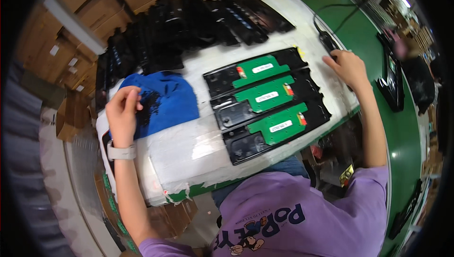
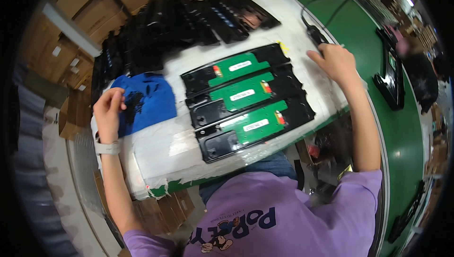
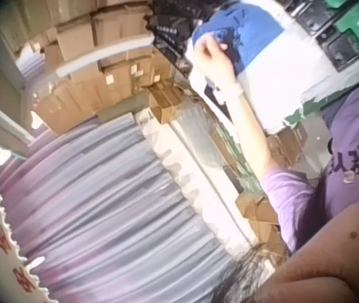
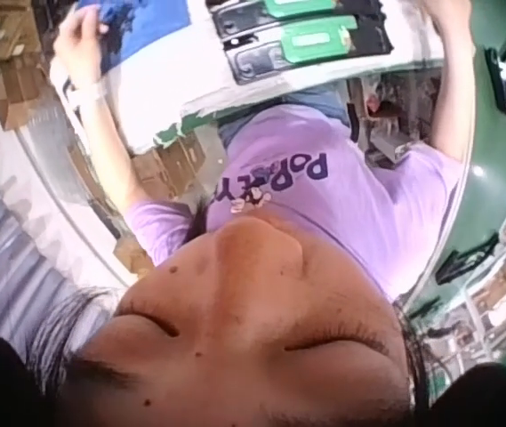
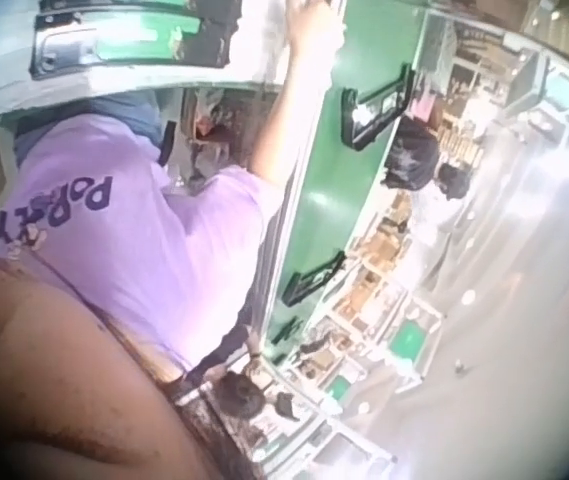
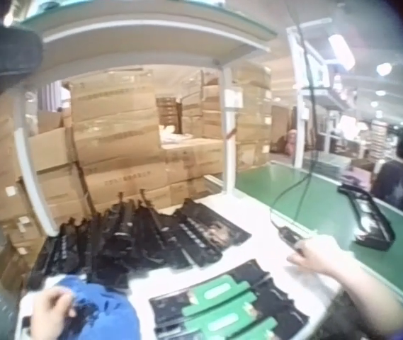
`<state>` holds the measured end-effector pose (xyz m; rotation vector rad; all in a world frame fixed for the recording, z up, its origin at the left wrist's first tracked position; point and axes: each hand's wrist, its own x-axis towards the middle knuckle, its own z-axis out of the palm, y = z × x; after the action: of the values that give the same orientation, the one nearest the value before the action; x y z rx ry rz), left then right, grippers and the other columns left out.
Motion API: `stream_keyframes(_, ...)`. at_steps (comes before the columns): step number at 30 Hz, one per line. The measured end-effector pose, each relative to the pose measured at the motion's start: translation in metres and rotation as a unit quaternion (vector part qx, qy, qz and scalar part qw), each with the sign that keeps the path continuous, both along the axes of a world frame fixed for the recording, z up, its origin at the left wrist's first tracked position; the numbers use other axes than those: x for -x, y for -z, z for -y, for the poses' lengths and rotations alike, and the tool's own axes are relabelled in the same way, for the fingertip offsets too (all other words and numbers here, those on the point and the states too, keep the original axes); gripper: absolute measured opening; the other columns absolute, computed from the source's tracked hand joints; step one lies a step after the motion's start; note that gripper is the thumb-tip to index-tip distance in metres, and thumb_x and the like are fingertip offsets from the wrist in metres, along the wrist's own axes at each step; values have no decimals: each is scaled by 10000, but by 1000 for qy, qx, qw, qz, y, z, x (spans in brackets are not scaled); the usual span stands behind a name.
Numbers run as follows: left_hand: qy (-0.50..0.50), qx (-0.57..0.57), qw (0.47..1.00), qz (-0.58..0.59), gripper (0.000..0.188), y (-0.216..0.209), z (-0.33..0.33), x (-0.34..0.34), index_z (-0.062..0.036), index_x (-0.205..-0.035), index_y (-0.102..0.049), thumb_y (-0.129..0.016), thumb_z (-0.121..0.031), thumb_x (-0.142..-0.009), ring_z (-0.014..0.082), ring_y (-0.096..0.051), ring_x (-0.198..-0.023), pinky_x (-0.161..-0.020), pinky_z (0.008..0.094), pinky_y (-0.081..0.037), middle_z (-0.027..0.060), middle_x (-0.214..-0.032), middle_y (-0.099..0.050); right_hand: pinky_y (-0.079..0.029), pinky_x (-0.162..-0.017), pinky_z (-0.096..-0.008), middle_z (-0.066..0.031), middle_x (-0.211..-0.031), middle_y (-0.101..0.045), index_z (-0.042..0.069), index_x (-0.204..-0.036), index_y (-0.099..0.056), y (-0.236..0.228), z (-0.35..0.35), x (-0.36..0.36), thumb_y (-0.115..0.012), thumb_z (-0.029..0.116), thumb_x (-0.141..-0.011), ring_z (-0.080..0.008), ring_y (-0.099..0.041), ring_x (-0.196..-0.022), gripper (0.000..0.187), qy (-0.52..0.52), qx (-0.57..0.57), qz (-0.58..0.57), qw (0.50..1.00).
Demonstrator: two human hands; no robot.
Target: Assembling electronic circuit boards onto plastic housings and securing them with screws using an electric screwdriver.
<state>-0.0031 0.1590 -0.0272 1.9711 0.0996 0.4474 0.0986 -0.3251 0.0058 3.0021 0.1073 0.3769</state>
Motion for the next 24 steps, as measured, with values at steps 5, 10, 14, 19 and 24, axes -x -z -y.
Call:
stream_keyframes(5, 59, 425, 902, -47, 176, -12, 26, -5, 28, -963, -557, -491, -128, -916, 104, -495, -671, -601, 208, -417, 57, -819, -565, -484, -624, -417, -156, -737, -625, 39, -847, -601, 25, 18, -14, -571, 404, -789, -312, -616, -730, 370, -11, -6, 90, 996)
stream_keyframes(10, 139, 531, 832, -78, 174, -9, 56, -11, 28, -977, -537, -471, -124, -921, 113, -476, -688, -601, 225, -415, 85, -855, -552, -498, -623, -375, -157, -755, -637, 10, -881, -603, 33, 47, -35, -654, 326, -665, -291, -622, -707, 385, 58, -31, 14, 998)
stream_keyframes(14, 185, 487, 846, -117, 175, -10, 90, -19, 37, -986, -547, -512, -111, -899, 84, -461, -679, -574, 204, -403, 67, -849, -557, -484, -663, -348, -161, -735, -621, -3, -877, -619, 27, 61, -41, -664, 328, -646, -270, -618, -694, 406, 50, -172, -44, 983)
stream_keyframes(19, 224, 457, 844, -169, 151, -8, 125, -29, 14, -973, -543, -533, -108, -884, 58, -421, -627, -542, 180, -371, 42, -834, -543, -426, -544, -257, -80, -641, -547, -30, -891, -583, 12, 56, -30, -629, 316, -663, -138, -519, -553, 417, -40, -454, -97, 885)
stream_keyframes(24, 247, 496, 812, -184, 138, -4, 149, -45, 35, -958, -569, -559, -59, -858, 72, -469, -642, -576, 186, -392, 65, -830, -571, -418, -590, -254, -82, -713, -509, -88, -1164, -412, -47, -16, -17, -477, 253, -822, -173, -502, -597, 486, -339, -784, -197, 481)
